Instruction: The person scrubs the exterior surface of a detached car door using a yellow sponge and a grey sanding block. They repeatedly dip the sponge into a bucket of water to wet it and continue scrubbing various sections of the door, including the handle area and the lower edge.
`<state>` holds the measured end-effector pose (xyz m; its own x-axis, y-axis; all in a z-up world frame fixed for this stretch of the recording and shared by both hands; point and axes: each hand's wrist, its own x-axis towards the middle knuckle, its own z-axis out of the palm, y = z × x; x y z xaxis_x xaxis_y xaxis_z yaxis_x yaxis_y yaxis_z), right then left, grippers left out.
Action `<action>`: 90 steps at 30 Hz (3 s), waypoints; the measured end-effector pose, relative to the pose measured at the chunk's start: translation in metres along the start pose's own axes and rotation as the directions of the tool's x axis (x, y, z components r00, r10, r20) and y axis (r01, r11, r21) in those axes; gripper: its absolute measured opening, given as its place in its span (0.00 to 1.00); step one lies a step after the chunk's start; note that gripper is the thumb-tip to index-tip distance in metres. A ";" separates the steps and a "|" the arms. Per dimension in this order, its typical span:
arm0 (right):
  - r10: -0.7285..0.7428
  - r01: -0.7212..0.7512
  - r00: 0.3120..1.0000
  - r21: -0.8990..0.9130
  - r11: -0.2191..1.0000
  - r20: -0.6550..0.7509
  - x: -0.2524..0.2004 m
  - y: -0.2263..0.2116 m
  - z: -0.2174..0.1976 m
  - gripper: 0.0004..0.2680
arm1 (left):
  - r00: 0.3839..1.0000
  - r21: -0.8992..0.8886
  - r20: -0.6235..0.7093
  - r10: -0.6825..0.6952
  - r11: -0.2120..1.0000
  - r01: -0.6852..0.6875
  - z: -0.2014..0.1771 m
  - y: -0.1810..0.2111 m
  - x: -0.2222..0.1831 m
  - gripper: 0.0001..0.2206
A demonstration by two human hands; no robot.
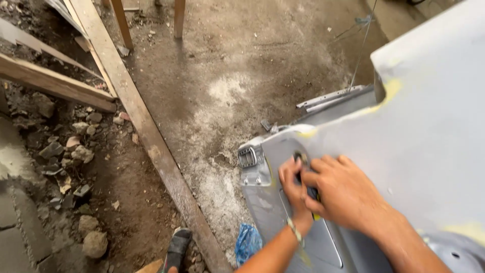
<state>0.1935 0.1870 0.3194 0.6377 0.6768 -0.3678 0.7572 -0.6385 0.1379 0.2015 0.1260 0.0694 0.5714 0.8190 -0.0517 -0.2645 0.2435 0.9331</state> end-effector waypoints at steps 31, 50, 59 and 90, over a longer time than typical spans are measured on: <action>0.102 -0.101 0.935 -0.019 0.995 0.340 0.019 -0.015 -0.004 0.09 | 0.981 0.110 0.051 -0.188 0.977 0.182 -0.040 -0.033 0.008 0.06; 0.070 -0.082 0.883 0.006 0.997 0.463 0.013 -0.023 -0.005 0.10 | 0.944 0.048 0.010 -0.331 0.943 0.330 -0.059 -0.092 -0.012 0.08; 0.087 -0.100 0.858 -0.002 0.995 0.506 0.015 -0.032 -0.009 0.10 | 0.941 0.042 -0.018 -0.337 0.940 0.338 -0.050 -0.108 0.009 0.06; 0.602 -0.188 0.795 0.910 0.368 -0.079 -0.159 -0.101 0.311 0.15 | 0.341 0.226 0.584 -0.736 0.551 0.803 -0.260 -0.098 -0.152 0.09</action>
<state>-0.0285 0.0295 0.0778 0.9737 0.1824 -0.1365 0.0300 -0.6964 -0.7170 -0.0614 0.1123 -0.1061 0.8436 -0.2038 -0.4968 0.4886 0.6750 0.5528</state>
